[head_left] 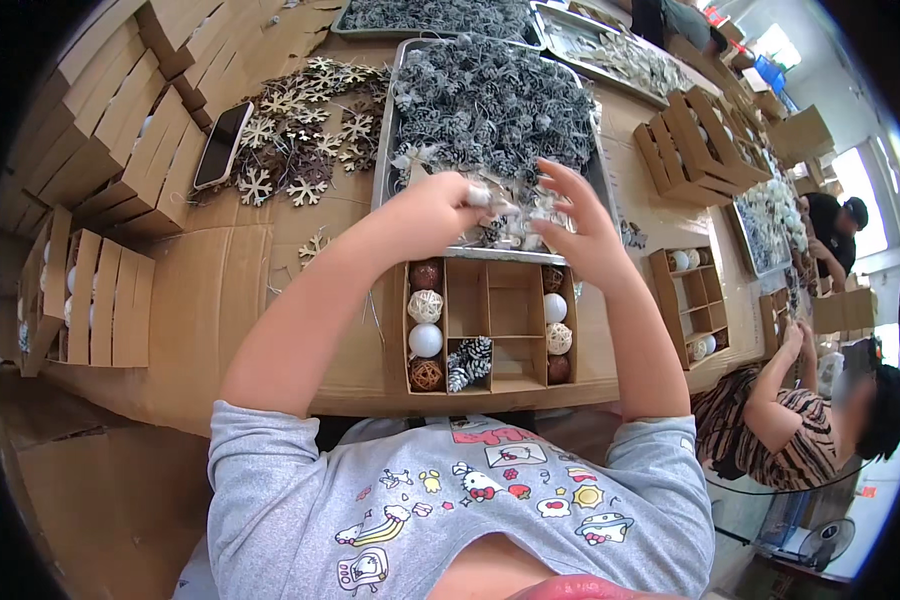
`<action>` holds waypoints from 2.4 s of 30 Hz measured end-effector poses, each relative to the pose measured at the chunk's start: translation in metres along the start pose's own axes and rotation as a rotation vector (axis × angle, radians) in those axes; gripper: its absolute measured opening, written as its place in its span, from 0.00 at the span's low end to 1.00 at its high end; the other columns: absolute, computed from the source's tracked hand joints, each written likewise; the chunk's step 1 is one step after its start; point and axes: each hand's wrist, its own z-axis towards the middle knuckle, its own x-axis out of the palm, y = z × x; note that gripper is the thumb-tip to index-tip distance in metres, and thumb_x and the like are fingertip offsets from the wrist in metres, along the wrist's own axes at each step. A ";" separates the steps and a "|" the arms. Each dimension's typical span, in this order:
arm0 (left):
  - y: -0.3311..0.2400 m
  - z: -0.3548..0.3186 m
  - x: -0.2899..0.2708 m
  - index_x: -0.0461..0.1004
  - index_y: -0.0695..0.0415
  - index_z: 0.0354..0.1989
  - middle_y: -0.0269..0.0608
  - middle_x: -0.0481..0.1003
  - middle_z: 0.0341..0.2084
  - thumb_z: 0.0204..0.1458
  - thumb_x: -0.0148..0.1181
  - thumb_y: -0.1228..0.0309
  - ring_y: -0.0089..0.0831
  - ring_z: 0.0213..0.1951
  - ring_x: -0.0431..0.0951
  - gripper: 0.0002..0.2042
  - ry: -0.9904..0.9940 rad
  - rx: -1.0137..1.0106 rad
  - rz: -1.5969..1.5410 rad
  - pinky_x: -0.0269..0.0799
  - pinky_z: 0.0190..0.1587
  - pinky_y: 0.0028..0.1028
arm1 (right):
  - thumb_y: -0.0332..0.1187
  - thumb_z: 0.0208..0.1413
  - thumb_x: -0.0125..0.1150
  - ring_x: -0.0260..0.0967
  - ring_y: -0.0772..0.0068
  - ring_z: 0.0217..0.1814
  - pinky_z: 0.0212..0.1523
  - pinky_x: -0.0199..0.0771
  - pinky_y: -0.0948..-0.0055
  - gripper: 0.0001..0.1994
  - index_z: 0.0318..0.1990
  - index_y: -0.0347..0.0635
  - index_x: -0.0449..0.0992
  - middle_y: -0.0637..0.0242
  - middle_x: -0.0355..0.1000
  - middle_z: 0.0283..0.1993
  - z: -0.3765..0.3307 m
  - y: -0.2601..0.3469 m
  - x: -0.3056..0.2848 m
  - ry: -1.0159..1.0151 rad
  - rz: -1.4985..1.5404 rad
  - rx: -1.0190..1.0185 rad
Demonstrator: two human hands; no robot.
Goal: Manually sort and place various Christmas ornaments into partitioned gift boxes for retail packaging.
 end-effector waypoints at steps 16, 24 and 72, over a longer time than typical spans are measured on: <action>-0.045 -0.055 -0.007 0.73 0.62 0.29 0.38 0.71 0.23 0.49 0.59 0.75 0.27 0.26 0.69 0.04 -0.306 0.239 0.088 0.65 0.30 0.25 | 0.27 0.44 0.65 0.74 0.62 0.38 0.38 0.72 0.67 0.15 0.41 0.36 0.72 0.57 0.75 0.34 -0.028 0.051 0.025 0.435 0.193 0.262; 0.001 -0.043 0.011 0.73 0.60 0.34 0.32 0.72 0.26 0.51 0.58 0.76 0.18 0.29 0.69 0.04 -0.218 0.109 -0.298 0.66 0.32 0.22 | 0.23 0.41 0.66 0.71 0.64 0.36 0.38 0.71 0.69 0.12 0.34 0.37 0.72 0.58 0.73 0.34 -0.043 0.069 0.013 0.238 0.156 -0.173; 0.037 -0.121 0.088 0.72 0.61 0.30 0.46 0.73 0.31 0.42 0.59 0.79 0.46 0.45 0.72 0.06 -0.467 0.336 0.324 0.67 0.49 0.39 | 0.31 0.42 0.58 0.72 0.62 0.35 0.37 0.70 0.65 0.03 0.26 0.44 0.76 0.67 0.73 0.27 -0.032 0.024 0.083 0.713 -1.027 -0.204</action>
